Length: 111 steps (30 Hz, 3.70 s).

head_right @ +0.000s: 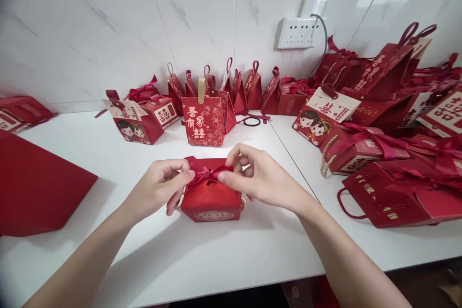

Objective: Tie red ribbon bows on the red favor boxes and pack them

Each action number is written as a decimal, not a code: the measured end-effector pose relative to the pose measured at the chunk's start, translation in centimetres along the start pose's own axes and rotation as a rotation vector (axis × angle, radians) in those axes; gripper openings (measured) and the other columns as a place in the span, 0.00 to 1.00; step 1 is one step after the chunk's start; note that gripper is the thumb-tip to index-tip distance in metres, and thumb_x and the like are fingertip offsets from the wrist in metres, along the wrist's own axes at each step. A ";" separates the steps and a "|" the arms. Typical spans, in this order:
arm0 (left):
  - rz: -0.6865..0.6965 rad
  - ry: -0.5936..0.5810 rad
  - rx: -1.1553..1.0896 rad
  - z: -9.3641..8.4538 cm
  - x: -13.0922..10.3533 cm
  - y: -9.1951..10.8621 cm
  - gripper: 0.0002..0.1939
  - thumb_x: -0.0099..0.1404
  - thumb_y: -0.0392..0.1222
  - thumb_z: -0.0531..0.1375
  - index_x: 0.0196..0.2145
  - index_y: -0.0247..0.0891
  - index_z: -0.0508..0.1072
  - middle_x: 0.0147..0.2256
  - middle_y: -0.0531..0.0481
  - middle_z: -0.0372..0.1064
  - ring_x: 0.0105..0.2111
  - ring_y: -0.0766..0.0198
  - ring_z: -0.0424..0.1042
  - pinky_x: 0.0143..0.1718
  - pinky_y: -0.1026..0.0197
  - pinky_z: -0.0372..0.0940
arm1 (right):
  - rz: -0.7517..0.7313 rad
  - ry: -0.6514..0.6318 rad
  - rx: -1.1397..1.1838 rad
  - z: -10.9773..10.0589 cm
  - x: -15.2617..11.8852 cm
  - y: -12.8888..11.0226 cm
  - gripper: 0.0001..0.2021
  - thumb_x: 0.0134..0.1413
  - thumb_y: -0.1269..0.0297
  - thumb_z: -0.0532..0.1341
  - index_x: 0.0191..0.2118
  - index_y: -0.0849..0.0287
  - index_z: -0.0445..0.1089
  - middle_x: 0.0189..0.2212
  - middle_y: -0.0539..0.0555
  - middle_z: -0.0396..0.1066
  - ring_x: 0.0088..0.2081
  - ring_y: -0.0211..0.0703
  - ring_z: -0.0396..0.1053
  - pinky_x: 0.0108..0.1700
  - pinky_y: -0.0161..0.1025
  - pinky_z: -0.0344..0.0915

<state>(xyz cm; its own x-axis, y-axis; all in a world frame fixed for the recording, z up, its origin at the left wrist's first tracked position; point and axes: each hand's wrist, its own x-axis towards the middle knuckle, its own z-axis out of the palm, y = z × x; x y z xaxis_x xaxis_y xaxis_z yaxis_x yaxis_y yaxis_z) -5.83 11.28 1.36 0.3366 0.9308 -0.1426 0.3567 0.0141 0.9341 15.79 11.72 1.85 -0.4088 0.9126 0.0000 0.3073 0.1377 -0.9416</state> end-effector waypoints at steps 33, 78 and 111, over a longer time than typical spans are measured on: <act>-0.093 -0.115 -0.086 -0.6 0.2 -0.1 0.17 0.63 0.49 0.53 0.21 0.39 0.58 0.10 0.58 0.63 0.13 0.68 0.65 0.18 0.66 0.56 | -0.197 0.229 -0.378 0.6 0.5 1.0 0.13 0.52 0.63 0.56 0.20 0.57 0.56 0.16 0.46 0.59 0.20 0.33 0.54 0.22 0.32 0.54; -0.008 -0.403 -0.141 -2.3 1.5 -1.9 0.16 0.62 0.48 0.57 0.23 0.37 0.60 0.16 0.55 0.67 0.18 0.71 0.64 0.21 0.67 0.53 | -0.032 -0.497 0.007 -3.5 1.9 2.4 0.18 0.58 0.58 0.55 0.22 0.62 0.70 0.20 0.49 0.65 0.22 0.32 0.53 0.27 0.35 0.52; 0.072 -0.312 0.066 -2.1 1.3 -1.5 0.14 0.57 0.40 0.56 0.19 0.38 0.55 0.18 0.56 0.60 0.19 0.71 0.59 0.22 0.66 0.53 | -0.189 -0.146 -0.462 1.7 6.1 -2.1 0.06 0.51 0.64 0.60 0.29 0.61 0.70 0.27 0.51 0.72 0.29 0.37 0.67 0.31 0.33 0.60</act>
<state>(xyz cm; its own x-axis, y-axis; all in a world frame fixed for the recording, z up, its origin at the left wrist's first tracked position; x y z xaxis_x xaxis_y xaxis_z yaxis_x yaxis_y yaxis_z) -7.79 13.27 0.48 0.6103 0.7715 -0.1800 0.3749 -0.0811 0.9235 11.18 16.38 3.30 -0.5995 0.7966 0.0780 0.5499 0.4808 -0.6829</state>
